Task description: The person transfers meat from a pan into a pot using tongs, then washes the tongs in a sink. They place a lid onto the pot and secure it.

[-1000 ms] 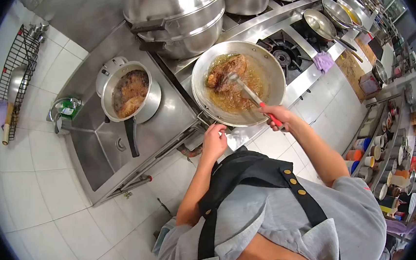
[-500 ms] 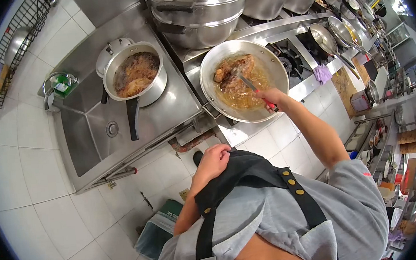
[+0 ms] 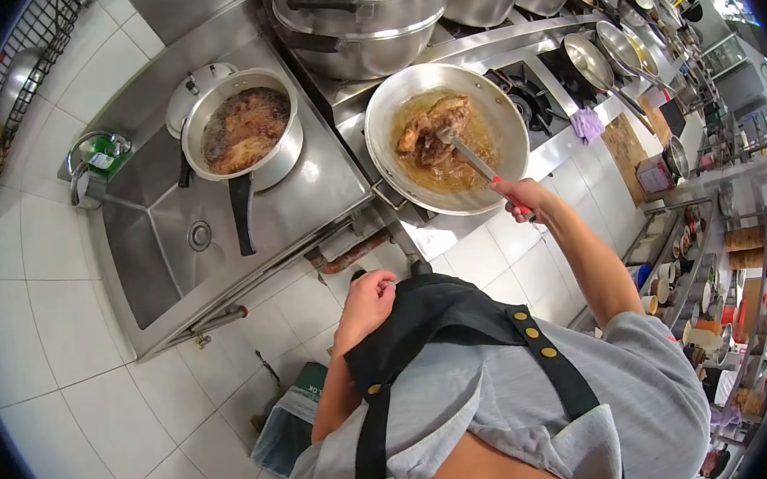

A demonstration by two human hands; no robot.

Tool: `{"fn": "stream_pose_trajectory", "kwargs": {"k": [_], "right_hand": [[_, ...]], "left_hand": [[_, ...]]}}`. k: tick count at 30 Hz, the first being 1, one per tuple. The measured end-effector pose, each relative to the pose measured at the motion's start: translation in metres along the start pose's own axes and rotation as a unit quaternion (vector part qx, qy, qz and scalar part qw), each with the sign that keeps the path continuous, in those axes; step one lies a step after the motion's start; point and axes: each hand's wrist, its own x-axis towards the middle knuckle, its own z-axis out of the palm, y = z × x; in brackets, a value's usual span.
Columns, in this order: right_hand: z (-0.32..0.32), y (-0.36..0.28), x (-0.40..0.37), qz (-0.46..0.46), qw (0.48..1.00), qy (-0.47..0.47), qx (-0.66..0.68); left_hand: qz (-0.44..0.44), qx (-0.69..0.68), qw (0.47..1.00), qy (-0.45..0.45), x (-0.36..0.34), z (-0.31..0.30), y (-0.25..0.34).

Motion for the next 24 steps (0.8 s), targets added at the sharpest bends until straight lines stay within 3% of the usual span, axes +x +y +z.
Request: {"fn": "stream_pose_trajectory", "kwargs": {"k": [14, 24], "right_hand": [[-0.022, 0.032, -0.007, -0.009, 0.999, 0.034, -0.013], [-0.029, 0.048, -0.019, 0.000, 0.998, 0.051, 0.023]], "left_hand": [[0.009, 0.010, 1.000, 0.011, -0.012, 0.001, 0.003], [-0.002, 0.021, 0.999, -0.032, -0.011, 0.008, 0.010]]}}
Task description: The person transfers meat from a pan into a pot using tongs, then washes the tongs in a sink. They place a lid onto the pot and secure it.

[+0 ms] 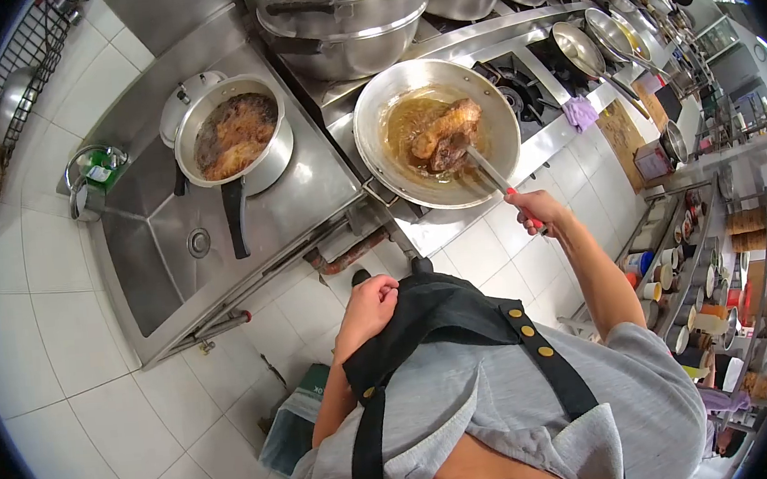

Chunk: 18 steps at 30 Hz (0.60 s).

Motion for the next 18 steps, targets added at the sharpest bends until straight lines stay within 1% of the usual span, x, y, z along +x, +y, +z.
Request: {"fn": "stream_pose_trajectory", "kwargs": {"k": [1, 4, 8, 10, 13, 18], "right_hand": [[-0.001, 0.001, -0.002, 0.001, 1.000, 0.010, -0.005], [-0.008, 0.006, 0.000, 0.001, 1.000, -0.004, 0.016], [-0.015, 0.008, -0.004, -0.004, 1.000, 0.010, 0.009], [-0.022, 0.007, -0.015, 0.010, 1.000, 0.004, 0.010], [-0.026, -0.001, -0.036, 0.004, 1.000, 0.023, 0.013], [-0.026, -0.020, -0.035, -0.005, 0.999, 0.028, -0.027]], "left_hand": [[-0.008, 0.004, 1.000, -0.010, 0.001, 0.000, 0.001], [0.000, 0.011, 1.000, -0.014, 0.001, 0.003, 0.001], [0.008, 0.012, 1.000, -0.010, 0.001, 0.003, 0.002], [0.010, 0.000, 1.000, -0.007, 0.000, 0.003, -0.002], [-0.003, -0.007, 1.000, -0.005, -0.002, 0.001, -0.007], [-0.001, -0.025, 1.000, 0.016, -0.005, 0.000, -0.019]]}}
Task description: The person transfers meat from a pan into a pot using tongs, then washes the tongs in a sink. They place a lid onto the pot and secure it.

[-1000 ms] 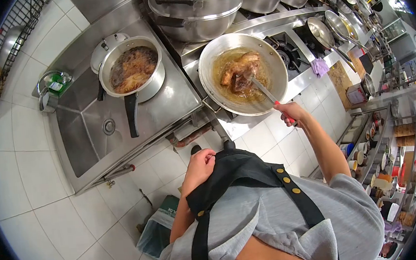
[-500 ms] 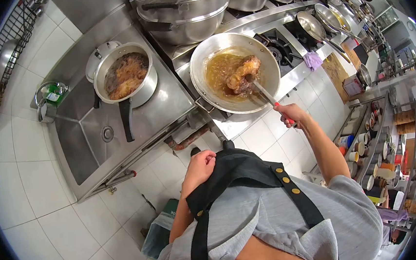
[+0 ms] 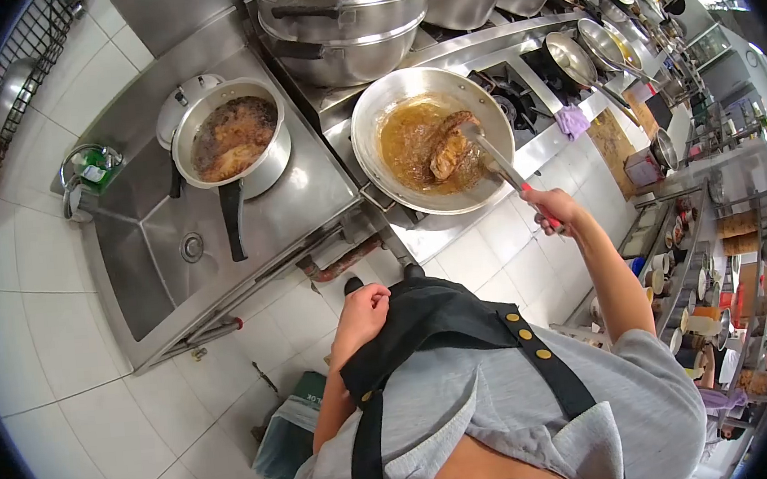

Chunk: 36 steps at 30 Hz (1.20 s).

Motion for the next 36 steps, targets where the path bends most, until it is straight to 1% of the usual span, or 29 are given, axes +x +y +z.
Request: {"fn": "stream_pose_trajectory", "kwargs": {"k": [1, 3, 8, 9, 10, 14, 16, 19, 26, 28, 35, 36], "right_hand": [[0.004, -0.006, 0.007, 0.000, 1.000, 0.003, -0.001], [0.016, -0.019, 0.027, 0.020, 0.999, -0.043, -0.015], [0.056, -0.053, 0.060, 0.005, 0.997, -0.047, -0.059], [0.060, -0.056, 0.067, -0.004, 0.996, -0.055, -0.067], [0.062, -0.058, 0.075, 0.007, 0.996, -0.056, -0.070], [0.072, -0.066, 0.085, -0.005, 0.994, -0.024, -0.111], [0.079, -0.071, 0.087, -0.034, 0.989, 0.008, -0.145], [0.082, -0.076, 0.088, -0.053, 0.982, 0.017, -0.181], [0.088, -0.076, 0.090, -0.063, 0.989, 0.002, -0.137], [0.092, -0.076, 0.093, -0.055, 0.994, -0.043, -0.081], [0.101, -0.072, 0.102, -0.050, 0.993, -0.051, -0.092], [0.102, -0.072, 0.097, -0.054, 0.994, -0.060, -0.072]], "left_hand": [[0.006, 0.001, 1.000, 0.006, 0.000, 0.000, -0.002], [0.009, -0.007, 1.000, 0.003, 0.003, 0.001, -0.007], [0.007, -0.022, 1.000, 0.001, 0.005, 0.001, -0.022], [0.002, -0.028, 1.000, 0.011, 0.003, 0.002, -0.025], [-0.002, -0.035, 0.999, 0.020, 0.002, 0.003, -0.027], [-0.018, -0.061, 0.997, 0.034, -0.004, 0.005, -0.031], [-0.021, -0.070, 0.996, 0.041, -0.006, 0.005, -0.033], [-0.028, -0.060, 0.996, 0.057, -0.008, 0.002, -0.030], [-0.042, -0.062, 0.996, 0.046, -0.006, 0.002, -0.026], [-0.028, -0.043, 0.998, 0.041, -0.004, 0.001, -0.025], [-0.037, -0.039, 0.997, 0.061, -0.003, 0.001, -0.022], [-0.037, -0.034, 0.997, 0.057, -0.003, 0.001, -0.022]]}}
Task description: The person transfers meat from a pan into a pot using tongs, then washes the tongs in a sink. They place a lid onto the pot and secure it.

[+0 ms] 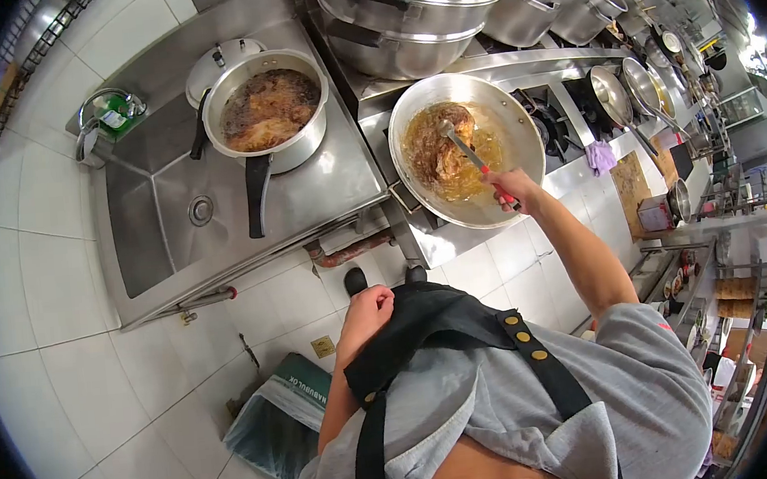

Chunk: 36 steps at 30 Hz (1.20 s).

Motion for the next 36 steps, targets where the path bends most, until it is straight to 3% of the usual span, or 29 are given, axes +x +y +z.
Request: {"fn": "stream_pose_trajectory", "kwargs": {"k": [14, 24, 33, 36], "right_hand": [[-0.012, 0.007, 0.025, 0.028, 0.997, -0.075, -0.017], [0.031, 0.008, 0.021, -0.011, 1.000, 0.015, -0.012], [-0.002, 0.050, 0.042, -0.020, 0.984, -0.093, 0.150], [0.002, 0.062, 0.051, 0.020, 0.941, -0.182, 0.285]], "left_hand": [[-0.030, 0.064, 0.997, 0.009, -0.003, 0.001, -0.025], [-0.094, 0.053, 0.993, 0.056, -0.025, 0.007, -0.044], [-0.106, 0.120, 0.984, 0.077, -0.016, 0.012, -0.022], [-0.096, 0.142, 0.982, 0.079, -0.017, 0.015, -0.017]]}}
